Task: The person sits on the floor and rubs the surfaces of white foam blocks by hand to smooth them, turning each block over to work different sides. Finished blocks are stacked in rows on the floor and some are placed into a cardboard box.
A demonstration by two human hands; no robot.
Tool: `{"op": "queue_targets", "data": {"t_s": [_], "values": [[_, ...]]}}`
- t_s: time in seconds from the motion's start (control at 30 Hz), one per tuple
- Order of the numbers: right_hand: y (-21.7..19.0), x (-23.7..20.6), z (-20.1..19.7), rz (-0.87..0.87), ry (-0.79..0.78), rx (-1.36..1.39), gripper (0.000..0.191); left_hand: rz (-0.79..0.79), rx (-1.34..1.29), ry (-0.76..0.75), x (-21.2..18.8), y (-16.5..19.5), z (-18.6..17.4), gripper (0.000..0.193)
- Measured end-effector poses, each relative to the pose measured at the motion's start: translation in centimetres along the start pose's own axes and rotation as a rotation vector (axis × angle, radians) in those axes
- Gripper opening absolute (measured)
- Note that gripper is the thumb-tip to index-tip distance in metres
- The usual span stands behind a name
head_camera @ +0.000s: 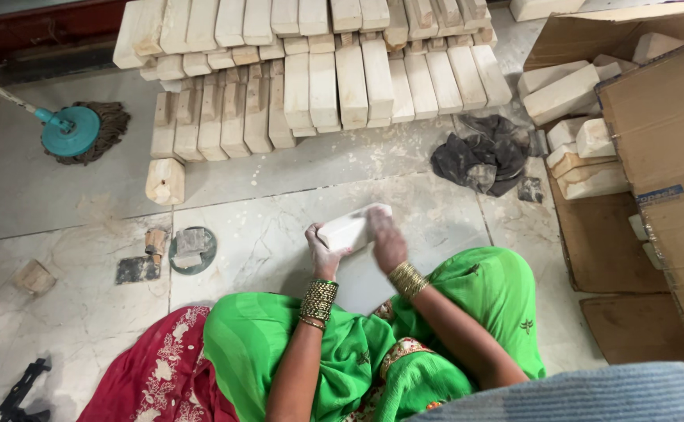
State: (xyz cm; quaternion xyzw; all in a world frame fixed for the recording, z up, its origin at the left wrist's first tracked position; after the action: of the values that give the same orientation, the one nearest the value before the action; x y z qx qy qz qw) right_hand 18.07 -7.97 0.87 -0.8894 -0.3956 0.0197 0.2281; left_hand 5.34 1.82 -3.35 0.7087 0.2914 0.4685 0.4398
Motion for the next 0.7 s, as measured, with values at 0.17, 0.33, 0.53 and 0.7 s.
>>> {"op": "queue_targets", "data": {"t_s": [0.17, 0.33, 0.53, 0.7], "values": [[4.6, 3.0, -0.2, 0.386, -0.135, 0.131, 0.057, -0.18, -0.186, -0.006, 0.3, 0.0, 0.2, 0.098], [4.9, 2.6, -0.5, 0.47, -0.096, 0.468, 0.022, 0.048, -0.186, -0.079, 0.9, 1.7, -0.5, 0.116], [5.1, 3.7, -1.2, 0.388, -0.182, 0.34, 0.019, 0.415, 0.384, -0.164, 1.7, 5.9, -1.0, 0.084], [5.8, 4.2, -2.8, 0.311, 0.095, 0.358, 0.031, 0.609, 0.581, -0.185, 1.3, 8.3, -1.5, 0.066]]}}
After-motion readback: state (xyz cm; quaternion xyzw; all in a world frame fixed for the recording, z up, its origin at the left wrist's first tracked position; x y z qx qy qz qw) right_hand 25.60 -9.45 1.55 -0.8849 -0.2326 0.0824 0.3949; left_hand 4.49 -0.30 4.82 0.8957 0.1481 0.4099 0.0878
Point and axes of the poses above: each hand's wrist, its own x-axis towards the middle knuckle, its own z-axis out of the palm, y = z × x, the point moved 4 cm from there along x, towards the middle knuckle, and after that the axes turned 15 degrees about z, right-handed, at the moved point
